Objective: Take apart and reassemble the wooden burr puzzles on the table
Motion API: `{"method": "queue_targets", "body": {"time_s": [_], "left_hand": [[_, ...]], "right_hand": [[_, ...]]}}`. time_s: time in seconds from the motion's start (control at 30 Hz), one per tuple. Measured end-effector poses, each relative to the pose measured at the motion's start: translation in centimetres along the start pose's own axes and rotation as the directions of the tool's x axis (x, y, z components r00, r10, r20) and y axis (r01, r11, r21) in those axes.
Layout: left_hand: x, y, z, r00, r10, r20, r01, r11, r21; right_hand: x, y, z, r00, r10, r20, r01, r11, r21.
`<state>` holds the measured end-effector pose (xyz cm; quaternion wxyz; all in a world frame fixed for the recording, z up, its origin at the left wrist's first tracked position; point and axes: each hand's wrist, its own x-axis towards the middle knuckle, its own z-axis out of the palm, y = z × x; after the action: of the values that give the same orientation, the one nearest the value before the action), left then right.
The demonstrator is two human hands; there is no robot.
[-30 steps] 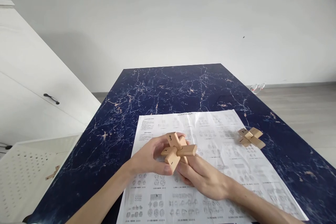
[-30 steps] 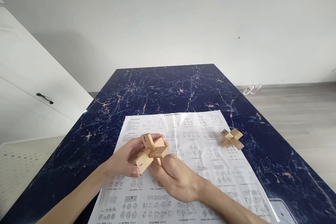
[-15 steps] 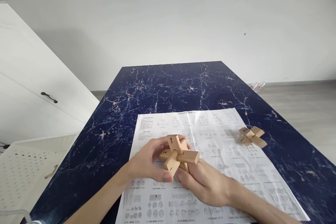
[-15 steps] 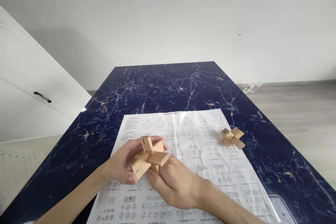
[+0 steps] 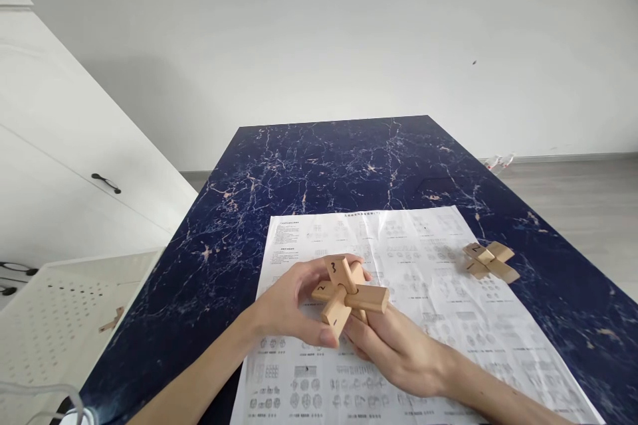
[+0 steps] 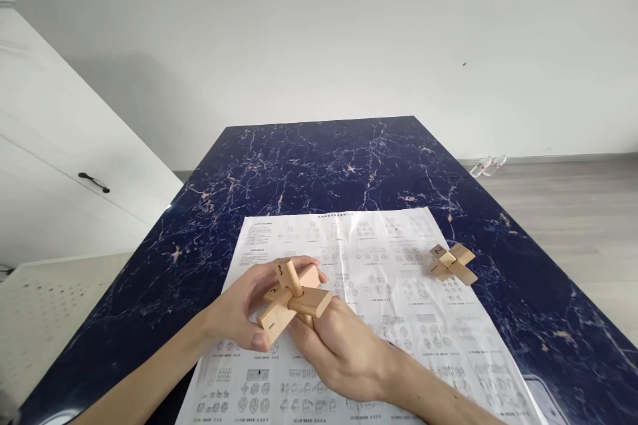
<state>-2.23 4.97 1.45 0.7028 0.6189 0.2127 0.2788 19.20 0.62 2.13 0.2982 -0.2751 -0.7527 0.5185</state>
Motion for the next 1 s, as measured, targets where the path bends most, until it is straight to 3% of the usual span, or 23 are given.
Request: {"method": "queue_targets", "body": {"time_s": [0.17, 0.27, 0.4, 0.57, 0.67, 0.8, 1.0], "left_hand": [[-0.2, -0.2, 0.3, 0.997, 0.052, -0.065, -0.050, 0.998, 0.026], [-0.3, -0.6, 0.6, 0.984, 0.099, -0.149, -0.089, 0.993, 0.075], [-0.6, -0.4, 1.5, 0.948, 0.118, -0.295, -0.054, 0.975, 0.217], [-0.6, 0.6, 2.1, 0.886, 0.252, -0.390, -0.086, 0.915, 0.394], [-0.5, 0.8, 2.1, 0.868, 0.315, -0.383, -0.108, 0.875, 0.473], [-0.4, 0.3, 2.1, 0.895, 0.317, -0.314, -0.118, 0.847, 0.519], [-0.3, 0.0, 2.2, 0.913, 0.300, -0.277, -0.130, 0.857, 0.499]], "right_hand": [[-0.2, 0.4, 0.1, 1.000, 0.008, -0.011, -0.008, 1.000, -0.011], [-0.1, 1.1, -0.2, 0.997, 0.080, -0.008, -0.080, 0.996, -0.031], [-0.1, 2.1, -0.9, 0.984, 0.180, 0.009, -0.179, 0.982, -0.068], [-0.4, 2.1, -2.3, 0.993, 0.042, -0.107, -0.058, 0.987, -0.150], [-0.3, 1.7, -2.7, 0.983, 0.021, -0.181, -0.031, 0.998, -0.049], [-0.1, 1.6, -2.6, 0.946, 0.192, -0.262, -0.178, 0.981, 0.076], [0.0, 2.2, -2.1, 0.952, 0.301, -0.052, -0.249, 0.865, 0.436]]}}
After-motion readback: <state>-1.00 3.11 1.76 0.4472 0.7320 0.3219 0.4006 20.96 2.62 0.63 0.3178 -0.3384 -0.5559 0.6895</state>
